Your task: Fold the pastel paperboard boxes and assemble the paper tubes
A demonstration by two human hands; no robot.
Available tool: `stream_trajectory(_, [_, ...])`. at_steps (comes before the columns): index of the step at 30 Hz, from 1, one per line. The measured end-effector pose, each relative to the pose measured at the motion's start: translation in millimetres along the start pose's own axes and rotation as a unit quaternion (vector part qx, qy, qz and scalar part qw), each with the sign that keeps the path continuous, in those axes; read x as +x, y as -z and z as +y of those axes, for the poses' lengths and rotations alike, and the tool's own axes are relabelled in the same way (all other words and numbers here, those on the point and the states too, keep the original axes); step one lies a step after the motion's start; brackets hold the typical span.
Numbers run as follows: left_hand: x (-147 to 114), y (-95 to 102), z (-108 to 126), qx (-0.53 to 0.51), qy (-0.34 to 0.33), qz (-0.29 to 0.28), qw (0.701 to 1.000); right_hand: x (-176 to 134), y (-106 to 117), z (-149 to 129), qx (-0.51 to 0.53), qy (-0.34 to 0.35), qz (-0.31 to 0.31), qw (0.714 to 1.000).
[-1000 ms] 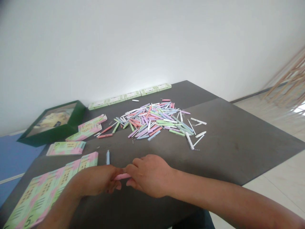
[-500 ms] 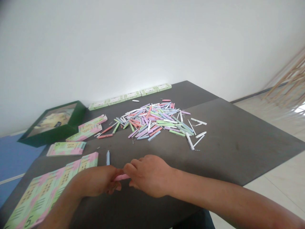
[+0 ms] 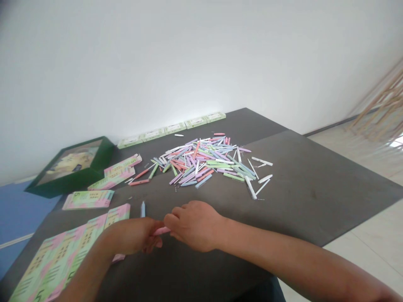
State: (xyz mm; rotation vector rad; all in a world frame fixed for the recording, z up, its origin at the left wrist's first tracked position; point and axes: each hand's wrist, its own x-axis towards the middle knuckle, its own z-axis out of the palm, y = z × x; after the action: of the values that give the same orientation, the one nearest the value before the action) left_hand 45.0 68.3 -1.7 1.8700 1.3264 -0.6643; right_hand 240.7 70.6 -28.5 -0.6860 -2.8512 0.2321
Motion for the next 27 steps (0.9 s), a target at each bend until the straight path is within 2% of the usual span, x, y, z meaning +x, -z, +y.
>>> stream_trajectory(5, [3.7,2.2,-1.6,-0.009,-0.007,-0.015,1.000,5.0,-6.2,6.8,0.004,0.005,-0.008,1.000])
stream_trajectory(14, [6.5,4.6,-2.5,-0.027,-0.004,-0.036,0.999,6.1,-3.4,7.6,0.004,-0.008,-0.026,1.000])
stream_trajectory(27, [3.7,6.7,1.0,-0.030,-0.008,-0.052,0.998,6.0,-4.2,7.1,-0.007,0.011,-0.013,1.000])
